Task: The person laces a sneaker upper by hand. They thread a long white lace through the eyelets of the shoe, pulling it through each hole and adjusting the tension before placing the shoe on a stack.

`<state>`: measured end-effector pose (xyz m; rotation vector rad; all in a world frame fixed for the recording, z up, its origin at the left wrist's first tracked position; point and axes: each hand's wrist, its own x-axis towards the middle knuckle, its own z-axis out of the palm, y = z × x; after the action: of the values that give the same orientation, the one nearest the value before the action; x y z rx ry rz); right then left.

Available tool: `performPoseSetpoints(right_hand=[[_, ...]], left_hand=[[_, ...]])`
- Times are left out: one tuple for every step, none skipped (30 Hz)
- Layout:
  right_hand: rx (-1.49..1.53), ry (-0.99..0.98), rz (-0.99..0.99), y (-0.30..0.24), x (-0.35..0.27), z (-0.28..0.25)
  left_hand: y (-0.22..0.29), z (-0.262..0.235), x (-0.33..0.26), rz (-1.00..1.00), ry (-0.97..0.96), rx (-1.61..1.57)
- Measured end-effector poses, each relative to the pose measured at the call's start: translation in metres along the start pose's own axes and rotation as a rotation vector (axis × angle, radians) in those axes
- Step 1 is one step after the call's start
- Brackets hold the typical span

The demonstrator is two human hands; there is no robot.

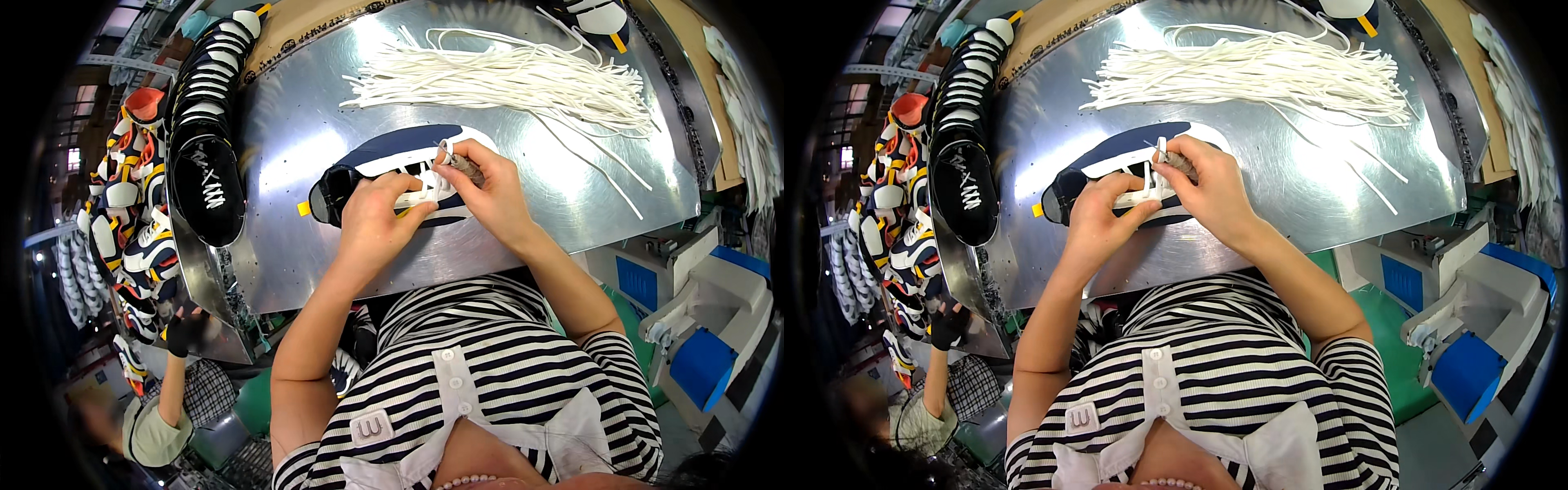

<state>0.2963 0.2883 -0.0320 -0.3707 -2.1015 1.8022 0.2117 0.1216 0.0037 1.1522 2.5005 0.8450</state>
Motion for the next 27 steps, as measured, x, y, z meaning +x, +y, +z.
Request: performPoseSetpoints(right_hand=[[-0.027,-0.003,0.013,0.0,-0.001,0.001],[0.002,0.024,-0.007,0.003,-0.001,0.002],[0.03,0.052,-0.026,0.006,-0.002,0.003],[0.057,0.078,-0.051,0.007,0.0,0.004],[0.043,0.092,-0.01,0.007,-0.004,0.003],[0.028,0.107,0.03,0.004,-0.012,-0.001],[0.015,0.119,0.065,0.0,-0.019,-0.005],[-0.003,0.038,0.114,-0.006,-0.027,-0.009],[-0.02,-0.044,0.162,-0.012,-0.037,-0.015],[-0.04,-0.118,0.214,-0.015,-0.045,-0.018],[-0.055,-0.119,0.239,-0.013,-0.05,-0.017],[-0.054,-0.125,0.229,-0.009,-0.052,-0.015],[-0.054,-0.127,0.216,-0.005,-0.053,-0.014],[-0.053,-0.129,0.203,-0.003,-0.053,-0.014],[-0.058,-0.127,0.208,-0.003,-0.052,-0.014],[-0.061,-0.126,0.21,-0.003,-0.051,-0.013],[-0.064,-0.125,0.213,-0.003,-0.05,-0.013],[-0.062,-0.127,0.212,-0.002,-0.049,-0.012],[-0.059,-0.128,0.211,-0.002,-0.049,-0.012],[-0.057,-0.128,0.21,-0.002,-0.049,-0.011],[-0.046,-0.113,0.228,-0.003,-0.049,-0.01],[-0.03,-0.095,0.251,-0.004,-0.051,-0.007],[-0.015,-0.077,0.275,-0.006,-0.052,-0.003],[0.011,-0.051,0.289,-0.006,-0.052,0.002],[0.039,-0.029,0.305,-0.006,-0.051,0.011],[0.063,-0.005,0.329,-0.002,-0.052,0.019],[0.019,0.004,0.299,0.008,-0.051,0.024]], left_hand=[[0.0,0.003,0.001,-0.014,0.009,0.012],[0.0,0.005,0.001,-0.028,0.018,0.024],[0.0,0.007,0.0,-0.029,0.029,0.044],[0.002,0.007,0.001,-0.029,0.044,0.066],[0.003,0.007,0.001,-0.028,0.059,0.087],[0.003,0.009,0.001,-0.009,0.074,0.098],[0.004,0.01,0.001,0.011,0.094,0.111],[0.003,0.01,0.0,0.028,0.114,0.124],[0.001,0.01,0.001,0.052,0.122,0.118],[-0.001,0.011,0.001,0.046,0.117,0.12],[-0.002,0.012,0.001,0.039,0.112,0.122],[-0.003,0.012,0.001,0.033,0.106,0.124],[-0.004,0.012,0.001,0.045,0.115,0.119],[-0.005,0.013,0.001,0.056,0.124,0.114],[-0.006,0.013,0.001,0.068,0.134,0.11],[-0.005,0.013,0.001,0.072,0.124,0.1],[-0.005,0.012,0.002,0.077,0.114,0.089],[-0.004,0.012,0.002,0.083,0.103,0.079],[-0.004,0.012,0.002,0.089,0.103,0.056],[-0.004,0.013,0.0,0.096,0.101,0.032],[-0.003,0.014,-0.003,0.104,0.099,0.009],[0.0,0.015,-0.006,0.114,0.1,0.008],[0.004,0.016,-0.01,0.124,0.102,0.008],[0.006,0.018,-0.012,0.134,0.103,0.007],[0.006,0.018,-0.017,0.192,0.124,0.009],[0.012,0.022,-0.021,0.277,0.128,0.008],[0.011,0.023,-0.023,0.273,0.134,0.025]])
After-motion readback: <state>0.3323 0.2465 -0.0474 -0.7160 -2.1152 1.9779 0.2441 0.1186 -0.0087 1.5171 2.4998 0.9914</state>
